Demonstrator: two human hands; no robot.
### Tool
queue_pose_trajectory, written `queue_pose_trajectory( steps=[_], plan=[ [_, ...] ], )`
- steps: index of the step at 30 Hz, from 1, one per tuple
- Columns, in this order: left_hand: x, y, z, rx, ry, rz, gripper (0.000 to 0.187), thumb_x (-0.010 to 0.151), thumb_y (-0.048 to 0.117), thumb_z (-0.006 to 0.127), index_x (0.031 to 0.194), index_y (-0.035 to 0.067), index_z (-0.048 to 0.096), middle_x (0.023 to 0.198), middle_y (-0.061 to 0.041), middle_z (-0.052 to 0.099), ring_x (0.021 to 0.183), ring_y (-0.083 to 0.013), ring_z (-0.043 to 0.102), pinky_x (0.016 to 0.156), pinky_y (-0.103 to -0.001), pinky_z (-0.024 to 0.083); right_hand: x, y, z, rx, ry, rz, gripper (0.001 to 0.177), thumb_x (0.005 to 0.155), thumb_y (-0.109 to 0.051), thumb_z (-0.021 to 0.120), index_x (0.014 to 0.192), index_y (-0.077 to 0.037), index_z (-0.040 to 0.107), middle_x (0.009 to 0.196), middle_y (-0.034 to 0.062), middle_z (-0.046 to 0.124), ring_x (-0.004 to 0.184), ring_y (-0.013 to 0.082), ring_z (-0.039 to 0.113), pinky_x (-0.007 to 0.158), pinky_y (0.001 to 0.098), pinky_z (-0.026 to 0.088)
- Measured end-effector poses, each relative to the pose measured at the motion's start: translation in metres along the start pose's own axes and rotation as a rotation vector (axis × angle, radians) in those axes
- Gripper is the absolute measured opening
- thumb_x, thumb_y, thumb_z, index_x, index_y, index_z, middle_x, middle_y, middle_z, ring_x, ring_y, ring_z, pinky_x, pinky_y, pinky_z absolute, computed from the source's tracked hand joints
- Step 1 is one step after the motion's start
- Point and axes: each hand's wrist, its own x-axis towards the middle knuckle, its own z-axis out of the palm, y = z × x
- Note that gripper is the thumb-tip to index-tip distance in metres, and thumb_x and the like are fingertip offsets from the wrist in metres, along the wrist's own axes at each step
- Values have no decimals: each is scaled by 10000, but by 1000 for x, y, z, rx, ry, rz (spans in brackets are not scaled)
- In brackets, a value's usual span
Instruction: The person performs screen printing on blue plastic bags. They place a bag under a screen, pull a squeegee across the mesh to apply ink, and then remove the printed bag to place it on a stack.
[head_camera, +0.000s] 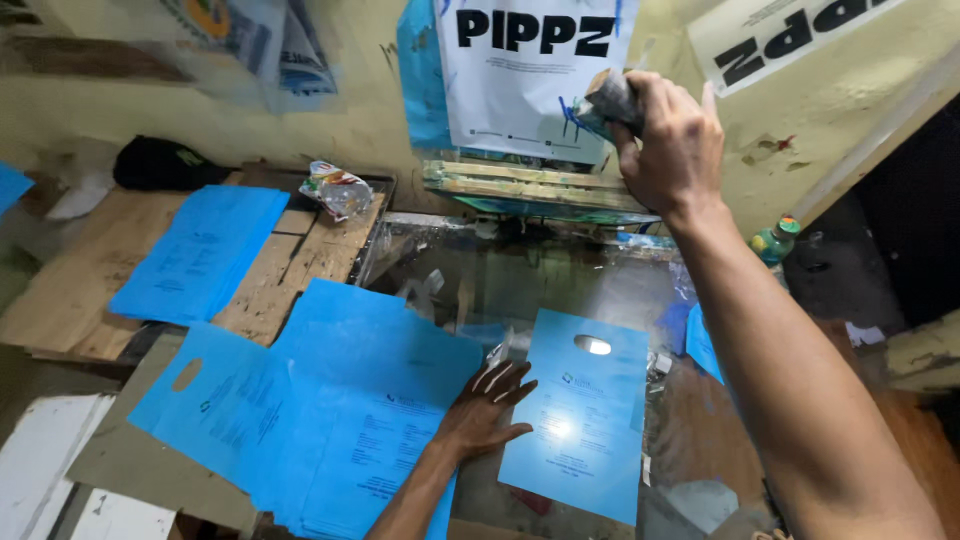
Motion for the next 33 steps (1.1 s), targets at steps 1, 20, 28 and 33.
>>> queue_pose_trajectory(
  steps=[1, 20, 28, 33],
  plan=[
    [1, 3, -4, -13, -9, -1, 741, 1048, 598, 519, 1671, 278, 279, 1753, 13, 183, 1609, -292, 163, 1288, -559, 201, 1, 1, -2, -1, -15, 6, 461, 955, -120, 818, 1350, -57, 589, 1140, 210, 756, 963, 402, 724, 1076, 755, 401],
    [1, 21, -30, -91, 26, -1, 696, 1088, 569, 401, 1675, 247, 211, 1755, -11, 117, 1631, -293, 77, 1355, -531, 94, 0, 2, 1, -4, 14, -27, 494, 945, -77, 826, 1361, -50, 561, 1113, 213, 723, 955, 470, 689, 1084, 740, 373],
    [49, 119, -162, -1831, 526, -455, 889, 1031, 698, 369, 1712, 252, 14, 1745, -235, -52, 1588, -492, 30, 1305, -594, 53, -79, -56, -26, 41, 94, -127, 347, 933, -58, 877, 1230, -50, 699, 907, 151, 666, 818, 420, 680, 1068, 704, 450],
    [27, 124, -103, -1816, 580, -1089, 671, 1000, 525, 390, 1645, 343, 371, 1714, -150, 319, 1427, -404, 605, 1116, -505, 567, -152, -39, 2, 165, -159, 209, 460, 877, -166, 801, 1282, -77, 601, 1142, 180, 712, 1009, 455, 655, 991, 510, 513]
  ],
)
